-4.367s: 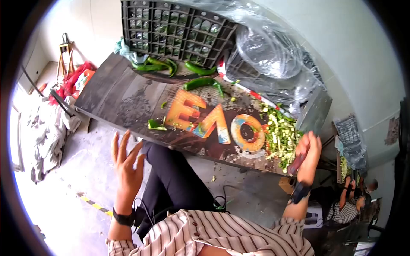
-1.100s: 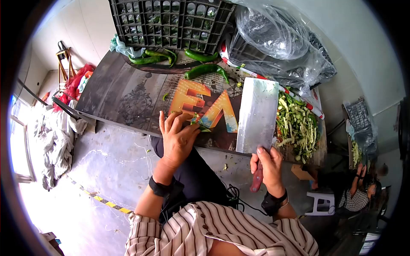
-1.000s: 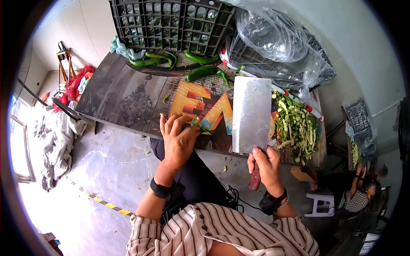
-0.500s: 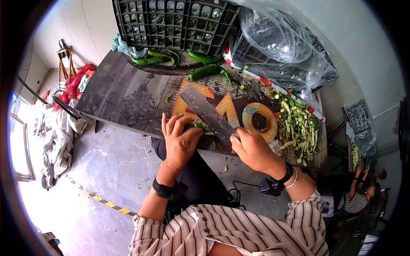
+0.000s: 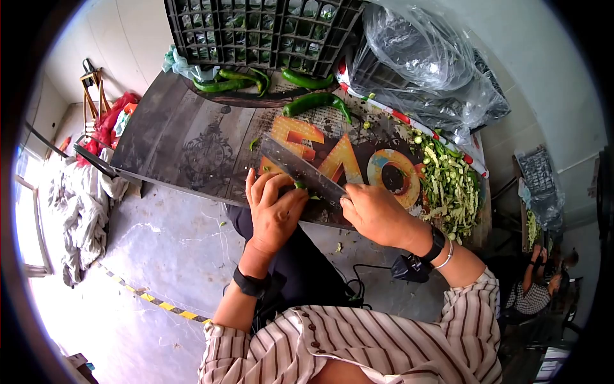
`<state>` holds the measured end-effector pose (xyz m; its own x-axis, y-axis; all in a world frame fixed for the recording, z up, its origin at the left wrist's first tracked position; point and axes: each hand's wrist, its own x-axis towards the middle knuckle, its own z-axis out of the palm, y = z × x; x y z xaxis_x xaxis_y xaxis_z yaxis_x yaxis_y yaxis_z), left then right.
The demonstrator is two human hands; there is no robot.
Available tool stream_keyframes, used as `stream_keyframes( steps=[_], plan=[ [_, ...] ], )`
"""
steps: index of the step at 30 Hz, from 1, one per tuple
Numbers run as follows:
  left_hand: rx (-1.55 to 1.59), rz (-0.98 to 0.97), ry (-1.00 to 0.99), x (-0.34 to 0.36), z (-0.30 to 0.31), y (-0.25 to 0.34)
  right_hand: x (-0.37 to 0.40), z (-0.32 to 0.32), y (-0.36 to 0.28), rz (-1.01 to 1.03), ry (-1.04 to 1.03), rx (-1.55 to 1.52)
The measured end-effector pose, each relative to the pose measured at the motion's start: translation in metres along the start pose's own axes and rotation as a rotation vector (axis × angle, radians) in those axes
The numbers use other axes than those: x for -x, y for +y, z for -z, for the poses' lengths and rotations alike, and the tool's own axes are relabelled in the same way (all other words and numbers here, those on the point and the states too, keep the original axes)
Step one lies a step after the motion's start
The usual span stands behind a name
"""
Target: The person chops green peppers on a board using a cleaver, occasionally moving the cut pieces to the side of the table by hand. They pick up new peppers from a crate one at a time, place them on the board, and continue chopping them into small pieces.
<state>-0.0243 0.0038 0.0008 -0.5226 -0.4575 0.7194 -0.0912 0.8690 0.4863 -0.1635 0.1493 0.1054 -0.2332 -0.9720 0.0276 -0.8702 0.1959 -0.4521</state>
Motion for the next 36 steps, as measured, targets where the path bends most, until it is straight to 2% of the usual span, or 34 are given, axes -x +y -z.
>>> stream_keyframes(
  steps=[9, 13, 16, 21, 28, 32, 36],
  plan=[
    [0.011, -0.027, 0.037, 0.001, -0.002, -0.004, -0.009, 0.015, -0.004, 0.015, -0.073, 0.056],
    [0.022, -0.021, 0.032, 0.002, -0.003, -0.005, -0.012, 0.019, -0.002, 0.036, -0.021, 0.057],
    [0.029, -0.016, 0.040, 0.003, -0.003, -0.005, -0.010, 0.017, -0.004, 0.006, -0.087, 0.064],
    [0.033, -0.012, 0.038, 0.003, -0.002, -0.004, -0.010, 0.010, 0.001, -0.038, -0.120, 0.017],
    [0.017, -0.016, 0.050, 0.001, -0.003, -0.001, -0.016, 0.014, 0.002, 0.006, -0.121, -0.006],
    [0.010, -0.003, 0.040, 0.001, -0.002, -0.002, -0.026, 0.022, 0.001, -0.048, -0.202, -0.022],
    [0.020, 0.002, 0.033, 0.000, -0.003, 0.000, -0.031, 0.028, 0.004, 0.018, -0.266, -0.043]
  ],
)
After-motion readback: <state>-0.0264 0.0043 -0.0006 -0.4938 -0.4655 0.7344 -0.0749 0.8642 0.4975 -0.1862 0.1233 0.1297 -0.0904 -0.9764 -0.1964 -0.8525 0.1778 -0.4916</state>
